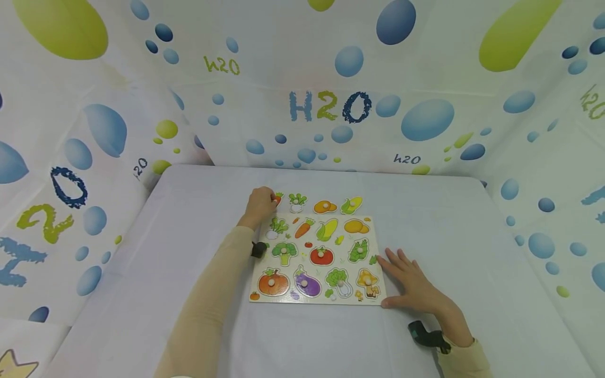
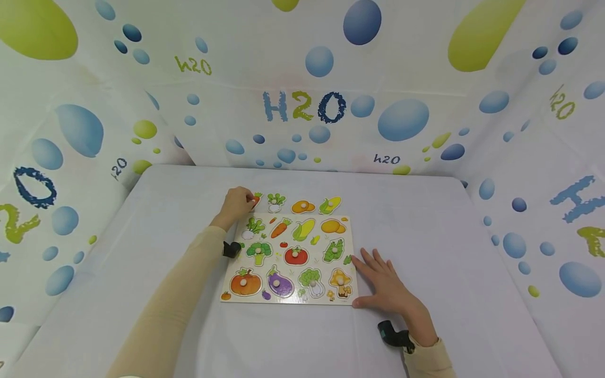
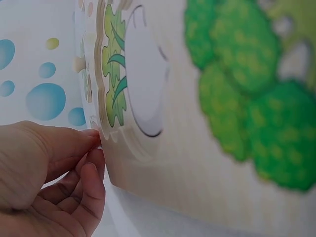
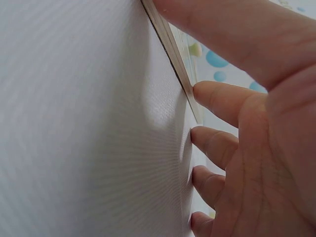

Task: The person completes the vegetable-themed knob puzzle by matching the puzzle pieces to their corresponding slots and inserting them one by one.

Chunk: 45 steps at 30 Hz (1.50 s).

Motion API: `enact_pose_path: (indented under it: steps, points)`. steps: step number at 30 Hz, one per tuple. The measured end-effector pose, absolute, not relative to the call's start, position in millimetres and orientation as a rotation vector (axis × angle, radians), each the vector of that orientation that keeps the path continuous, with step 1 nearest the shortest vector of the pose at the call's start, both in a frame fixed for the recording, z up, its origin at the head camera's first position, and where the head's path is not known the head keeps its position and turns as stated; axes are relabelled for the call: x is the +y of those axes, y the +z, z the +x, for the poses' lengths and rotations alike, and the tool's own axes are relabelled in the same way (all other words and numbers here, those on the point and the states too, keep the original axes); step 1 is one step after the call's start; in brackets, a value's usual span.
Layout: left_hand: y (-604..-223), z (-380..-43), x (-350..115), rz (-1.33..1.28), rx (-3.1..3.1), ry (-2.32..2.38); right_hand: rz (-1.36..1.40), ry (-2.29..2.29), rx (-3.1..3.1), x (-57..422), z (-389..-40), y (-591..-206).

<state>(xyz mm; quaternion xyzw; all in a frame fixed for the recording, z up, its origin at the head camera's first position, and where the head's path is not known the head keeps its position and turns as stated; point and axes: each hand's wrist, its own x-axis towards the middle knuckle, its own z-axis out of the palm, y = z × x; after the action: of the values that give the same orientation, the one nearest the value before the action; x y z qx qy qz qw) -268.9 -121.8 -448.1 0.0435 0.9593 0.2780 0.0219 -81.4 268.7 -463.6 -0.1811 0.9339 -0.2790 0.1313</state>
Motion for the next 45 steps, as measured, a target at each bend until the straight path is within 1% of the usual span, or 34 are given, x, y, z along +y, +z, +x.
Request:
enact_pose_path:
  steps: [8,17,23,30,45]
  points:
    - [-444,-267,-120,0.153,2.978,0.864,-0.535,-0.826,2.710,268,-82,-463]
    - [-439,-262,-107,0.338,3.011,0.843,-0.532,-0.813,2.718,268,-82,-461]
    - [-431,-250,-93,0.421,2.977,0.774,-0.530,-0.814,2.715,268,-82,-461]
    - [-423,-236,-78,0.598,2.967,0.654,-0.525,-0.819,2.716,268,-82,-460]
    - [-421,-222,-65,0.602,2.869,0.584,-0.517,-0.820,2.711,267,-82,-460]
